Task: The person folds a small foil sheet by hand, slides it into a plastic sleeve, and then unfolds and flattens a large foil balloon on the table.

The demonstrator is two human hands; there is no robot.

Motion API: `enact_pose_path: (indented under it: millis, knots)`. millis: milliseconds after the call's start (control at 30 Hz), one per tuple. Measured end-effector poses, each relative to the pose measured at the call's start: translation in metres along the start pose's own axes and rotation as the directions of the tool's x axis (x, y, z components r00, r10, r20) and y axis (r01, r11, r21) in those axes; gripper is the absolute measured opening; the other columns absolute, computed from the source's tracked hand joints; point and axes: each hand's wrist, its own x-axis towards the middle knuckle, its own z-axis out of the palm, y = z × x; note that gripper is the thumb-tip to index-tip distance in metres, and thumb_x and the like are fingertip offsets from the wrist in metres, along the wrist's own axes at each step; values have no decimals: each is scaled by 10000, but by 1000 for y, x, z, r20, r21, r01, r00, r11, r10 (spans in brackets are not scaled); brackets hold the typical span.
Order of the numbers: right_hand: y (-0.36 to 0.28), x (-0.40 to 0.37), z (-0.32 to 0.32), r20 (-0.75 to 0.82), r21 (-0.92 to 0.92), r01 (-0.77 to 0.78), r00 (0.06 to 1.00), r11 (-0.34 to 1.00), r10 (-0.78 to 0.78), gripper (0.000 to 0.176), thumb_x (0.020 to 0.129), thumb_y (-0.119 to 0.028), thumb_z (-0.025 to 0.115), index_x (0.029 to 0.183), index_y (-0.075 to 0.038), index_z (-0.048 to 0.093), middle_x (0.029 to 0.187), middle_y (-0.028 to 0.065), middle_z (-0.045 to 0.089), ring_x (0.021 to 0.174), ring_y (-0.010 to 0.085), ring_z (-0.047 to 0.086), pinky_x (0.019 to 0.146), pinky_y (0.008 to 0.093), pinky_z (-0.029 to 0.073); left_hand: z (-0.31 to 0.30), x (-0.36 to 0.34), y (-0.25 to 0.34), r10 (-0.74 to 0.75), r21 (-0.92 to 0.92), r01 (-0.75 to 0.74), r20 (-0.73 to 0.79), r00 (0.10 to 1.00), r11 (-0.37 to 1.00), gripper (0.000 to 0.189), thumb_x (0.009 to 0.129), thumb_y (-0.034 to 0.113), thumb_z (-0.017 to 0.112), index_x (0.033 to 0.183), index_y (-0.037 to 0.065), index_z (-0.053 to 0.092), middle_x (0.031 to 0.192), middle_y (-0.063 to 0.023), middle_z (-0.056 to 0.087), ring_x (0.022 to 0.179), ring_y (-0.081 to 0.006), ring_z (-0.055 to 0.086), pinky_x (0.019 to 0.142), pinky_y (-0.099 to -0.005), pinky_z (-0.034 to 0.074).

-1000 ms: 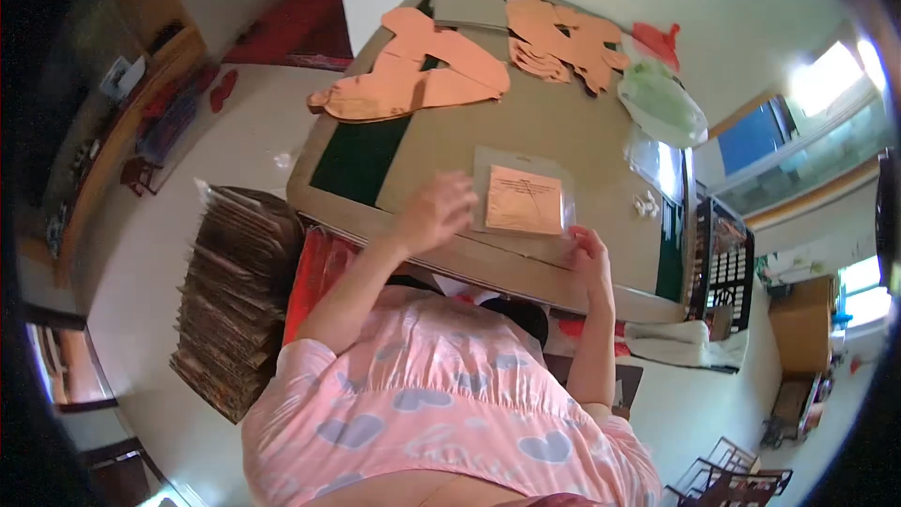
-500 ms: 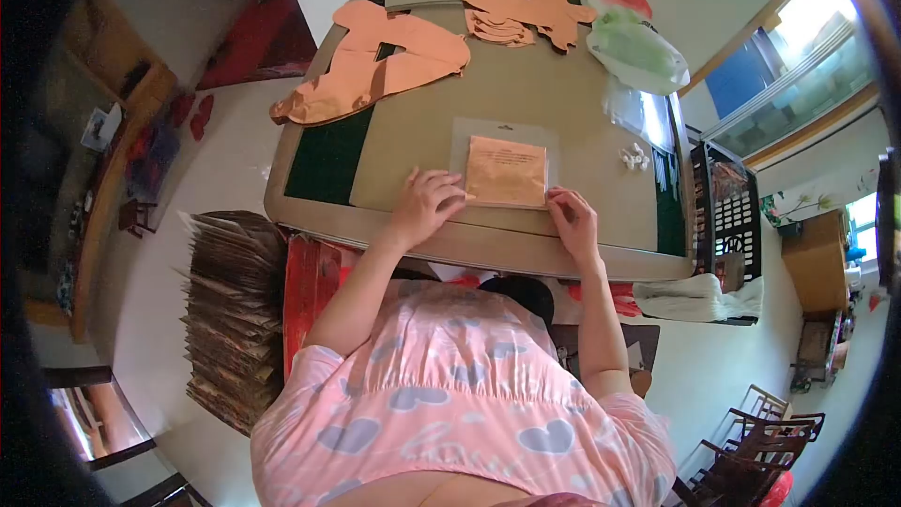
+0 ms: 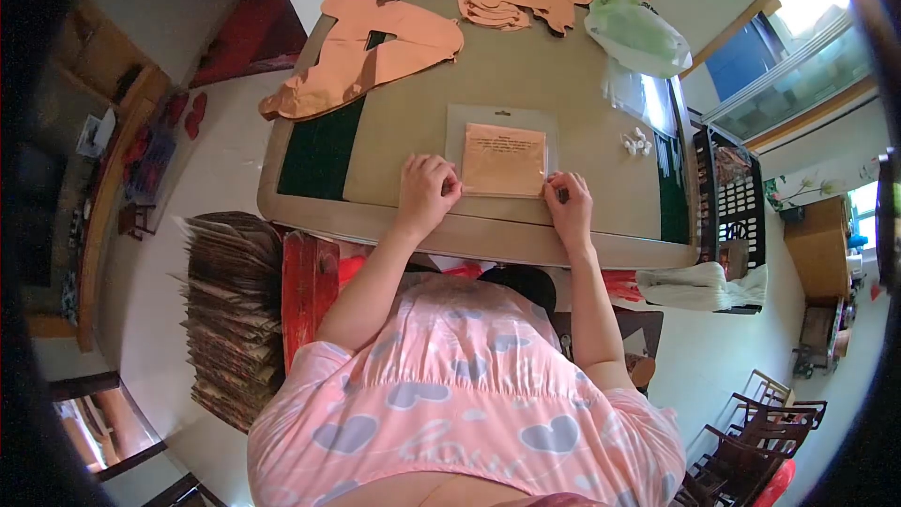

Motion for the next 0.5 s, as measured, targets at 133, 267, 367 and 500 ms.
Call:
enact_pose_path:
  millis: [133, 267, 367, 500]
  knots:
    - [0, -1, -3, 29, 37, -23, 999, 999, 22, 99, 821, -61, 638, 821, -8, 555, 907, 124, 653, 869, 283, 612, 796, 364, 470, 0, -2, -1, -19, -11, 19, 22, 1000, 1000, 141, 745, 130, 705, 756, 79, 574, 985, -68, 636, 1005, -282, 552, 951, -475, 358]
    - [7, 1, -12, 147, 196, -133, 984, 972, 105, 81, 855, -38, 600, 864, 10, 536, 1017, 155, 671, 1025, 272, 625, 868, 360, 475, 1, -6, -7, -42, -63, 46, 65, 997, 997, 96, 833, 144, 644, 854, 90, 567, 1099, -59, 644, 1105, -265, 553, 1042, -565, 263]
    - [3, -2, -17, 208, 232, -178, 969, 956, 130, 64, 870, -21, 573, 898, 14, 527, 1067, 164, 672, 1134, 272, 594, 909, 360, 466, 6, -11, -11, -27, -89, 34, 82, 996, 995, 77, 875, 144, 606, 912, 92, 563, 1156, -47, 640, 1160, -264, 541, 1065, -590, 225]
    - [8, -2, -20, 244, 239, -143, 966, 960, 83, 59, 878, -13, 558, 915, 14, 522, 1094, 163, 672, 1193, 282, 560, 938, 354, 452, 0, -11, -8, -14, -133, 26, 93, 996, 991, 101, 889, 161, 599, 947, 86, 562, 1130, -58, 654, 1152, -274, 556, 1069, -602, 200]
